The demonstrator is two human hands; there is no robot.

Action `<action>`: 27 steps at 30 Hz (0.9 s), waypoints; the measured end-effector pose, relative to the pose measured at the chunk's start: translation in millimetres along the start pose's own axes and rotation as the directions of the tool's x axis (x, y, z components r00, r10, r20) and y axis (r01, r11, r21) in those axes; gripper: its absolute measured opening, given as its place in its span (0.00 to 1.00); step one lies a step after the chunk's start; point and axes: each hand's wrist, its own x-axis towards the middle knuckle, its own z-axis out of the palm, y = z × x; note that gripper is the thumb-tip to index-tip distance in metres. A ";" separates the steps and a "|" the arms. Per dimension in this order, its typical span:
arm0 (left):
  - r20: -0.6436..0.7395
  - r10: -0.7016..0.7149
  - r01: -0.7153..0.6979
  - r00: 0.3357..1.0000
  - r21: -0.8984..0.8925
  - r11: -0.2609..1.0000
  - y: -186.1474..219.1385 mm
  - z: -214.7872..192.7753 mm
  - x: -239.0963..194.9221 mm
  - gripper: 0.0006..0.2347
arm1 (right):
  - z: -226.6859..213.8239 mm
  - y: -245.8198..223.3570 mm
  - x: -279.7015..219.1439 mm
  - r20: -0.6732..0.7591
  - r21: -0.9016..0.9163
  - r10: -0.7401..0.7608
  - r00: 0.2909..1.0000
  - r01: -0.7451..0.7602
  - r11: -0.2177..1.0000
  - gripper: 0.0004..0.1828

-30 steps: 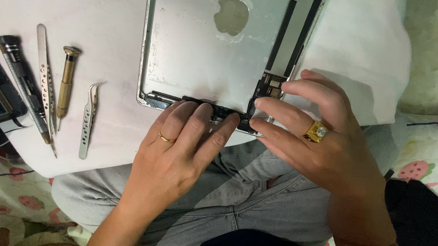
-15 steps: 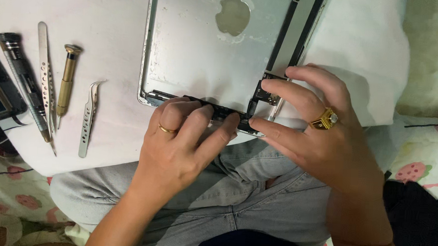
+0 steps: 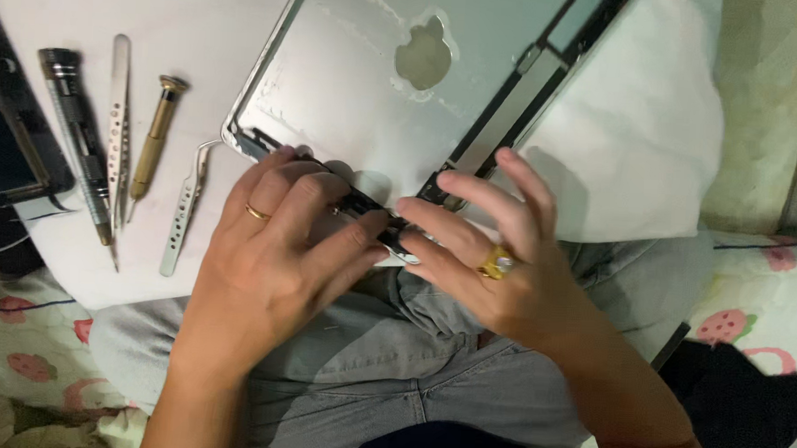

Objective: The person is repairing a disassembled tablet by connecting internal ribbon cables to the motherboard. They use a screwdriver to tighten screws on the connector brackets and tweezers to adjust the cables, ensuring they are properly seated.

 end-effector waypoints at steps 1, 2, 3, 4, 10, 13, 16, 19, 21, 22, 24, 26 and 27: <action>-0.009 -0.002 0.002 1.000 0.003 1.000 -3.3 -0.8 -2.4 0.12 | 3.4 -2.6 2.9 0.000 -0.004 -0.009 1.000 0.009 1.000 0.16; -0.028 -0.014 0.014 1.000 -0.013 1.000 -6.5 -1.7 -5.2 0.11 | 7.1 -5.4 5.8 0.000 -0.008 -0.005 1.000 0.005 1.000 0.19; -0.046 -0.026 0.025 0.999 -0.028 0.999 -9.7 -2.8 -8.1 0.11 | 10.6 -8.3 8.8 -0.001 -0.012 -0.002 1.000 0.002 1.000 0.21; -0.055 -0.028 0.027 0.998 -0.023 0.999 -10.6 -2.9 -9.4 0.11 | 11.3 -11.2 13.5 -0.003 -0.015 -0.012 1.000 0.012 1.000 0.21; -0.250 -0.370 0.406 0.895 0.111 0.907 -5.6 -1.1 -19.2 0.14 | 13.1 -10.2 24.7 0.032 0.096 -0.032 0.999 0.029 0.995 0.18; -0.228 -0.437 0.472 0.870 0.128 0.872 -0.2 6.5 -21.6 0.15 | 12.1 -3.8 23.5 0.090 0.058 0.000 0.996 -0.006 0.998 0.33; -0.273 -0.409 0.441 0.871 0.066 0.895 2.8 7.8 -16.3 0.09 | 3.5 -3.2 30.8 0.128 0.031 -0.043 0.991 0.040 0.999 0.19; -0.264 -0.419 0.441 0.869 0.025 0.897 -3.3 10.1 -10.8 0.09 | 6.2 -3.1 29.7 0.144 -0.012 -0.001 0.990 0.003 1.000 0.15; -0.274 -0.371 0.384 0.887 -0.005 0.923 -9.6 10.5 -4.4 0.05 | 9.8 -1.8 31.5 0.104 -0.008 0.065 0.992 -0.064 0.998 0.24; -0.278 -0.369 0.383 0.887 -0.003 0.924 -15.1 9.5 -1.8 0.05 | 9.6 -1.6 36.6 0.101 -0.010 0.063 0.993 -0.062 0.998 0.24; -0.291 -0.362 0.354 0.885 -0.083 0.932 -27.5 6.4 6.4 0.03 | 8.2 1.1 48.6 0.117 0.018 0.170 0.978 -0.174 0.985 0.33; -0.197 -0.398 0.379 0.896 -0.125 0.917 -33.0 -14.3 13.0 0.02 | 7.6 7.3 58.6 0.121 -0.035 0.133 0.984 -0.129 0.991 0.33; -0.089 -0.432 0.414 0.898 -0.167 0.895 -36.5 -24.3 15.0 0.02 | 8.9 10.1 63.8 0.136 -0.080 0.100 0.986 -0.090 0.993 0.34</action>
